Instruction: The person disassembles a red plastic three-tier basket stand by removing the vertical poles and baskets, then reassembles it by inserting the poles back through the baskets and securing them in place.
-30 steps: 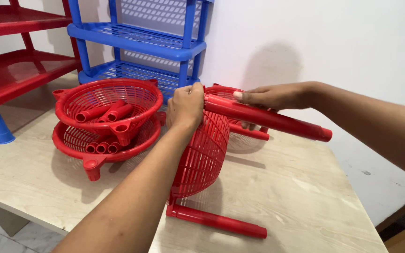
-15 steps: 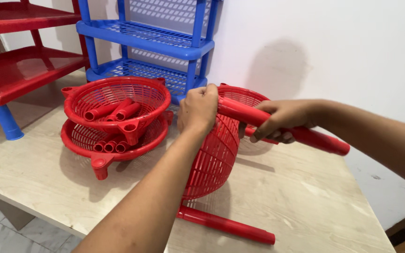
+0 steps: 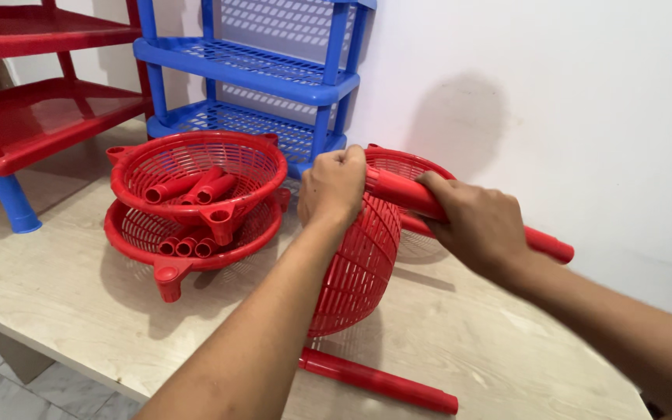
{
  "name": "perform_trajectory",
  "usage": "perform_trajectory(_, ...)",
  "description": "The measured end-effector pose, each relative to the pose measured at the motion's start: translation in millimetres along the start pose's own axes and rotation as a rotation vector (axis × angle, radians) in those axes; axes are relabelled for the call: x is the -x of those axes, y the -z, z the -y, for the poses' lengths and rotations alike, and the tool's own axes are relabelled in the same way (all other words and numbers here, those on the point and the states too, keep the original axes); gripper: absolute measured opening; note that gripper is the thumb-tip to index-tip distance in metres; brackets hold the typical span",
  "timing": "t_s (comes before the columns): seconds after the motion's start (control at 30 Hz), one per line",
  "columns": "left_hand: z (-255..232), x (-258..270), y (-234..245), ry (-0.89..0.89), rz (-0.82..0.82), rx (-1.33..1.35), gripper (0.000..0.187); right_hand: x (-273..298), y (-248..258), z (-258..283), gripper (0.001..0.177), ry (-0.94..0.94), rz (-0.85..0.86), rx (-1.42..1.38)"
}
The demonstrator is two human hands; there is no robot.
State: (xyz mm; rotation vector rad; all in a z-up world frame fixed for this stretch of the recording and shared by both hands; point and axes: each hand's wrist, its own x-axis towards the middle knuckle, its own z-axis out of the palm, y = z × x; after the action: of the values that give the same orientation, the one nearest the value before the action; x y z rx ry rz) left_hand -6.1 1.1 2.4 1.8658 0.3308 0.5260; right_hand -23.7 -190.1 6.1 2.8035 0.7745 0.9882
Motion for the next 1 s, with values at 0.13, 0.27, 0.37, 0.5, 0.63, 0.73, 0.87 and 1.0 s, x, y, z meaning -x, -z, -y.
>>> perform_trajectory(0.13, 2.1, -6.8, 4.8, -0.023, 0.013, 0.001, 0.050, -33.4, 26.8, -21.4, 0.059, -0.208, 0.579, -0.413)
perform_trajectory(0.27, 3.9, -4.6, 4.8, -0.022, 0.040, 0.002, 0.051, -50.2, 32.3, -40.0, 0.071, -0.237, 0.888, -0.834)
perform_trajectory(0.37, 2.5, -1.4, 3.4, -0.055, 0.026, -0.009, 0.051, -42.4, 15.9, -47.1, 0.060, -0.511, 1.131, -1.108)
perform_trajectory(0.5, 4.0, -2.0, 6.5, -0.033, 0.065, 0.000, 0.051, -35.0, 6.6, -58.7, 0.036, -0.295, 1.285, -1.337)
perform_trajectory(0.63, 5.2, -2.7, 3.4, -0.069, 0.046, -0.013, 0.051, -25.4, 6.1, -56.9, 0.032, -0.372, 1.072, -1.132)
perform_trajectory(0.73, 5.1, -3.3, 4.5, -0.067, 0.029, -0.034, 0.051, -14.1, 6.7, -49.7, 0.030, -0.365, 0.883, -0.849)
perform_trajectory(0.87, 3.7, -8.8, 14.4, 0.017, 0.092, 0.035, 0.053, 16.7, -15.2, -43.1, 0.028, 0.056, 0.088, 0.099)
perform_trajectory(1.0, 7.1, -13.3, 20.4, -0.028, 0.024, -0.010, 0.054, 59.0, -65.6, -45.0, 0.053, -0.427, 0.463, -0.134)
